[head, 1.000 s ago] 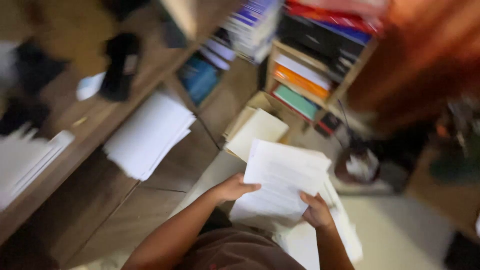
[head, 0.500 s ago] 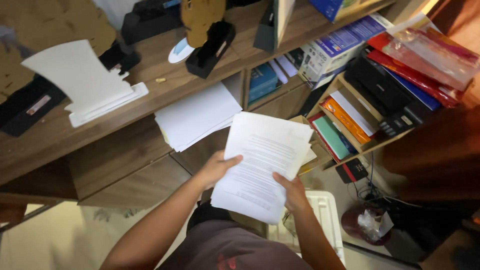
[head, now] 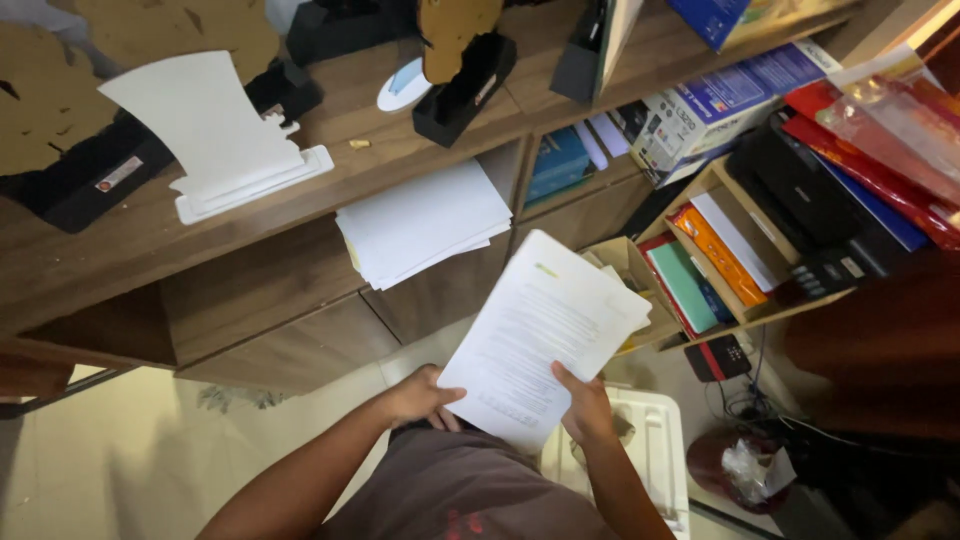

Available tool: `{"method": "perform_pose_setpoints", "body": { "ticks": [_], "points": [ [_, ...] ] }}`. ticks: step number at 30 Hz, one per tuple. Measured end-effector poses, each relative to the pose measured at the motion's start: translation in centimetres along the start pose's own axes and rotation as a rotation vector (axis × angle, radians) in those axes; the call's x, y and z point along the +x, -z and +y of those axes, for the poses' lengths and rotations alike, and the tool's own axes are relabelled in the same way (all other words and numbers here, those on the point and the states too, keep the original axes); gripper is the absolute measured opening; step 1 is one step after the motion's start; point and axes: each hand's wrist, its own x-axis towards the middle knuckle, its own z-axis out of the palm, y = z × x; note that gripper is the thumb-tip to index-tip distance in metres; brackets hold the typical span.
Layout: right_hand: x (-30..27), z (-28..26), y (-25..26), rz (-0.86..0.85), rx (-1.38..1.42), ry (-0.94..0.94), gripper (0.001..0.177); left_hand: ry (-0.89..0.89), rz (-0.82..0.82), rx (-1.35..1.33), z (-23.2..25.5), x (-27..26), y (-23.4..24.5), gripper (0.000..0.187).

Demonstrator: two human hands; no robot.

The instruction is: The person repeatedly picks up stacks of white paper from a white plastic container and places them onto a wooden table. The person handles the paper by hand, moving it between the two locations multiple times.

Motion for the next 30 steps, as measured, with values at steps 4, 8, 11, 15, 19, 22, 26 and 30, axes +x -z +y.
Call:
{"method": "perform_pose_setpoints", "body": {
  "ticks": [4, 8, 11, 15, 19, 22, 26, 30],
  "points": [
    [3.5, 2.5, 2.4, 0.086, 0.047, -0.018, 0.052, -0.08, 0.079, 0.204, -0.4, 3.4, 3.5, 0.042],
    [3.8, 1.2, 1.7, 0.017, -0.042, 0.009, 0.056, -0.33, 0.373, 0.816, 5.4, 1.3, 2.6, 0.056],
    [3.9, 0.1, -1.2, -0.289, 0.112, 0.207, 0.06, -0.502, 0.551, 1.118, 7.0, 0.6, 2.6, 0.075],
    [4.2, -3.0, -8.5, -0.1, 0.212, 0.39, 0.063, -0.708, 0.602, 1.285, 6.1, 1.4, 2.7, 0.087],
    [8.5, -3.1, -10.2, 0.164, 0.196, 0.361, 0.061, -0.7, 0.518, 1.188, 5.5, 1.4, 5.1, 0.091],
    [10.0, -2.5, -11.4, 0.119, 0.241, 0.261, 0.061, -0.548, 0.375, 0.655, 5.0, 0.6, 7.6, 0.091],
    [11.0, -1.5, -13.9, 0.131, 0.248, 0.129, 0.057, -0.332, 0.19, -0.187, -0.5, 3.7, 11.3, 0.09],
    [12.7, 0.3, -14.8, 0.239, 0.187, -0.026, 0.054, -0.205, 0.295, -0.183, 1.4, 2.4, 13.6, 0.086]
  ]
}}
